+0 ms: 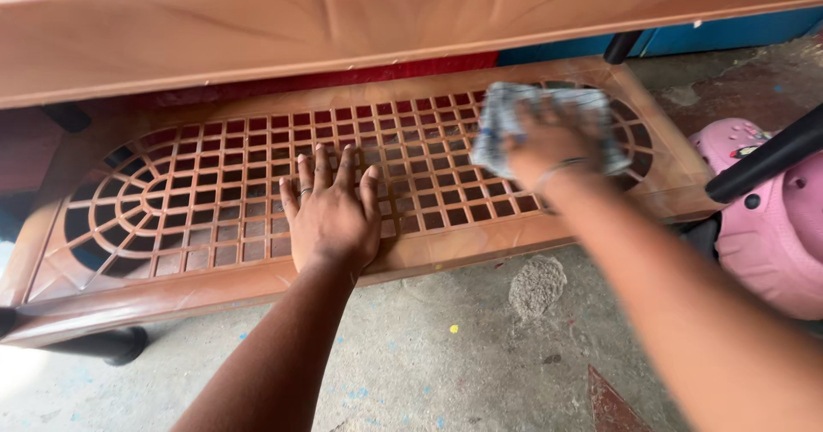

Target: The person wipes the surfaces of a three-tier plastic shoe rack with a cloth. They clean the top, middle, and bottom shelves in sequence, moving the cloth across the grid pattern of each shelf.

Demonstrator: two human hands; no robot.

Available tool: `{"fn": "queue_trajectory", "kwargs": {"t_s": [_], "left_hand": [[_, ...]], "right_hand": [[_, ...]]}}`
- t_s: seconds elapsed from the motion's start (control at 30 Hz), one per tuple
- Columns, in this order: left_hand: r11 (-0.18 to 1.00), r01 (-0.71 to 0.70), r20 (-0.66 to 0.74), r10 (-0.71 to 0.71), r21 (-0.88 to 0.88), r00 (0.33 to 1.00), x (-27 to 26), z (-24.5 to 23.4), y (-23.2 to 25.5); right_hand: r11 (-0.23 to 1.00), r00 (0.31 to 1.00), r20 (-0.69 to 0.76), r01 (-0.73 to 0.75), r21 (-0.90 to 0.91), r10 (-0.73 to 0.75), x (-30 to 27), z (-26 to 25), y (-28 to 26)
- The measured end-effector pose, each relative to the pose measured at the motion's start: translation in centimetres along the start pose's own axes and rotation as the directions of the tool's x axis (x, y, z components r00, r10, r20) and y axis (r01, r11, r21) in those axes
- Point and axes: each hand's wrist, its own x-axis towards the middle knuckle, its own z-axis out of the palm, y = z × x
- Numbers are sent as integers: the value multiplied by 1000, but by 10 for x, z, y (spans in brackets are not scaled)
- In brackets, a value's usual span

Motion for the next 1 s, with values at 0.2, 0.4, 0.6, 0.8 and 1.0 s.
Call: {"fn": "queue_trajectory", "kwargs": {"t_s": [0.2, 0.4, 0.6, 0.8, 1.0], "left_hand": [[1000, -7, -15, 7, -12, 1000, 1, 5, 0], [1000, -4, -20, 4, -24, 1000, 1, 0, -1], [999, 2, 51, -5, 44, 999, 0, -6, 0], [999, -10, 26, 8, 51, 1000, 2, 1, 0], [999, -28, -17, 28, 31, 999, 3, 5, -2]], "right_hand": [[875, 887, -42, 460, 149, -459, -26, 5, -122], [861, 864, -62, 503, 78, -500, -5, 4, -97], [999, 1000, 18, -14, 35, 14, 36, -4, 89], [999, 999, -14, 31, -15, -32, 70, 26, 86], [840, 838, -67, 543, -3, -542, 29, 13, -109]]}}
